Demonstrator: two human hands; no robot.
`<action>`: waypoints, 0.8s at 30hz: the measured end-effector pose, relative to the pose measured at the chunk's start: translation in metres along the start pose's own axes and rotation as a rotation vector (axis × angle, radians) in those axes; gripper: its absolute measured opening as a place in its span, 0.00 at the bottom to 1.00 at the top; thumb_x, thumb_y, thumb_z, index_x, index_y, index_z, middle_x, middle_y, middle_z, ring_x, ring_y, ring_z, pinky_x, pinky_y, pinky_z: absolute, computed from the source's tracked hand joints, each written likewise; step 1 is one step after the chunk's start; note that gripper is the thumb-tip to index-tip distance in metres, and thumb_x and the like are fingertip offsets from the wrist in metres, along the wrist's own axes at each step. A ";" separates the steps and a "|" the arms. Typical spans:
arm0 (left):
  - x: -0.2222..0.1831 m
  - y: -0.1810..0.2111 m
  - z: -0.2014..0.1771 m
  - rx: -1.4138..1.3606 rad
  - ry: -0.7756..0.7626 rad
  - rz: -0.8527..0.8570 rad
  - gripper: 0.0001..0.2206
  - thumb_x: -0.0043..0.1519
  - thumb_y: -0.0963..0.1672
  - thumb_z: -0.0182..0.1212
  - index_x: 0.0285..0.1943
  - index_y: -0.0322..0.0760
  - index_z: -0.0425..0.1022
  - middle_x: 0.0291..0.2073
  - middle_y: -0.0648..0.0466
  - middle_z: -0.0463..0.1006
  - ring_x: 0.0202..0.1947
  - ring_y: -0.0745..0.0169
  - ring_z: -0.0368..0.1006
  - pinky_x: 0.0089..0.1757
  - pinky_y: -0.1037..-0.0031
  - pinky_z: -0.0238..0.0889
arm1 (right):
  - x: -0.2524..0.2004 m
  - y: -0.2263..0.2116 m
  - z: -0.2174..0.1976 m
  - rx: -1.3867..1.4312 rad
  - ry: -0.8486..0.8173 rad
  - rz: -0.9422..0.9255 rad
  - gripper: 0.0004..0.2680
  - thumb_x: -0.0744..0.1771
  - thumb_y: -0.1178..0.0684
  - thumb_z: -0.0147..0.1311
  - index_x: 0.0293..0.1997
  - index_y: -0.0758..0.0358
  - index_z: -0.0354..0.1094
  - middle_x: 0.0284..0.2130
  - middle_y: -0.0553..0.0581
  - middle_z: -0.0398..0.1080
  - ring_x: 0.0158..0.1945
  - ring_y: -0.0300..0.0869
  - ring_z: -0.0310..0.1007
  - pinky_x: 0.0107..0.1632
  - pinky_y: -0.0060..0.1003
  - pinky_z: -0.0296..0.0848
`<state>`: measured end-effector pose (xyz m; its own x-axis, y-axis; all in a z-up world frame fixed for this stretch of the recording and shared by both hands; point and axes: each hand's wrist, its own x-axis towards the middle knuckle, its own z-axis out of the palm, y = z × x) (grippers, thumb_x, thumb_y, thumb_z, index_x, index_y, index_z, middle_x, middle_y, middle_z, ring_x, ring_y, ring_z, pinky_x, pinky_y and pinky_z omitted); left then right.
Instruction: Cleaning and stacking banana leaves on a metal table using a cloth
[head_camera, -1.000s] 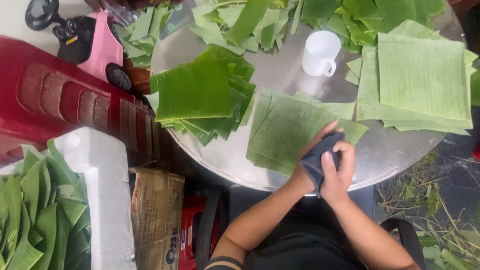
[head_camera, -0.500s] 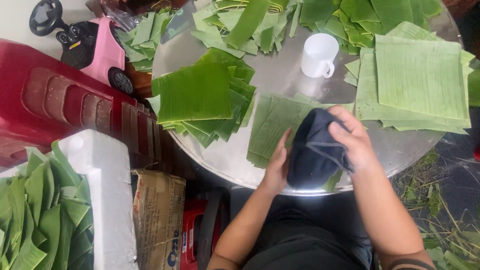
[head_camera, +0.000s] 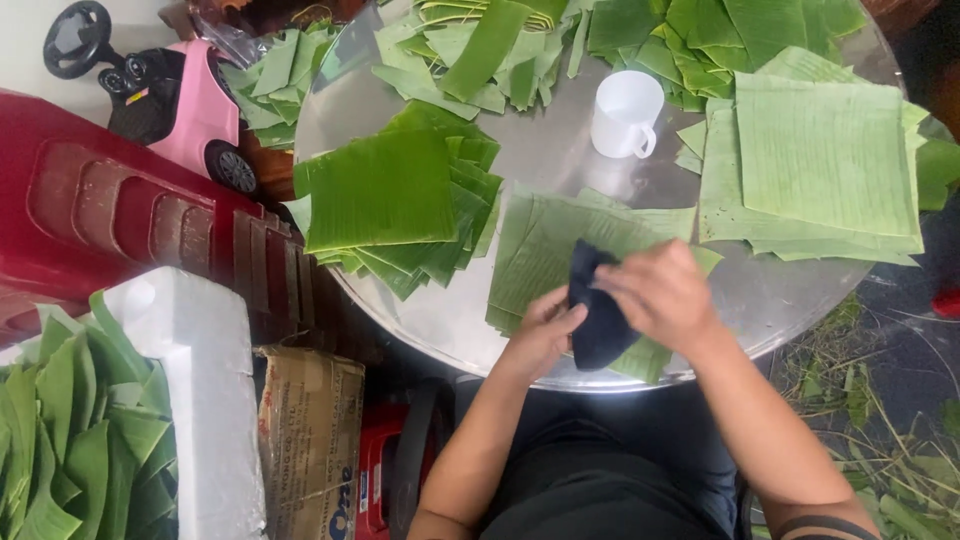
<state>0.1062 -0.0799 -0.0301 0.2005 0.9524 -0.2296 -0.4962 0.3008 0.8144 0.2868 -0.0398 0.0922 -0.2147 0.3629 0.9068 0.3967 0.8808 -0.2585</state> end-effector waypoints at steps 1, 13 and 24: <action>0.009 -0.016 -0.016 -0.169 -0.099 0.004 0.17 0.62 0.43 0.67 0.61 0.40 0.76 0.45 0.51 0.79 0.40 0.57 0.81 0.37 0.64 0.80 | -0.002 -0.003 0.002 -0.032 0.024 -0.146 0.03 0.65 0.56 0.66 0.39 0.56 0.82 0.33 0.55 0.75 0.29 0.47 0.64 0.35 0.40 0.65; -0.035 0.056 0.028 0.256 -0.091 0.273 0.21 0.55 0.38 0.74 0.58 0.31 0.78 0.41 0.48 0.80 0.43 0.64 0.75 0.45 0.72 0.74 | -0.050 -0.007 -0.026 0.459 -0.106 0.245 0.23 0.61 0.37 0.66 0.54 0.62 0.70 0.50 0.58 0.71 0.54 0.49 0.65 0.58 0.47 0.63; -0.031 0.089 0.011 0.377 -0.150 0.232 0.19 0.56 0.36 0.71 0.57 0.30 0.79 0.40 0.46 0.84 0.42 0.63 0.77 0.45 0.70 0.74 | -0.081 0.014 -0.020 0.892 -0.293 0.975 0.09 0.64 0.60 0.65 0.46 0.70 0.78 0.37 0.58 0.82 0.41 0.36 0.77 0.48 0.39 0.75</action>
<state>0.0651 -0.0829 0.0550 0.2538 0.9665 0.0383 -0.2061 0.0153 0.9784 0.3277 -0.0634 0.0216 -0.4056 0.9004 0.1570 -0.1898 0.0851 -0.9781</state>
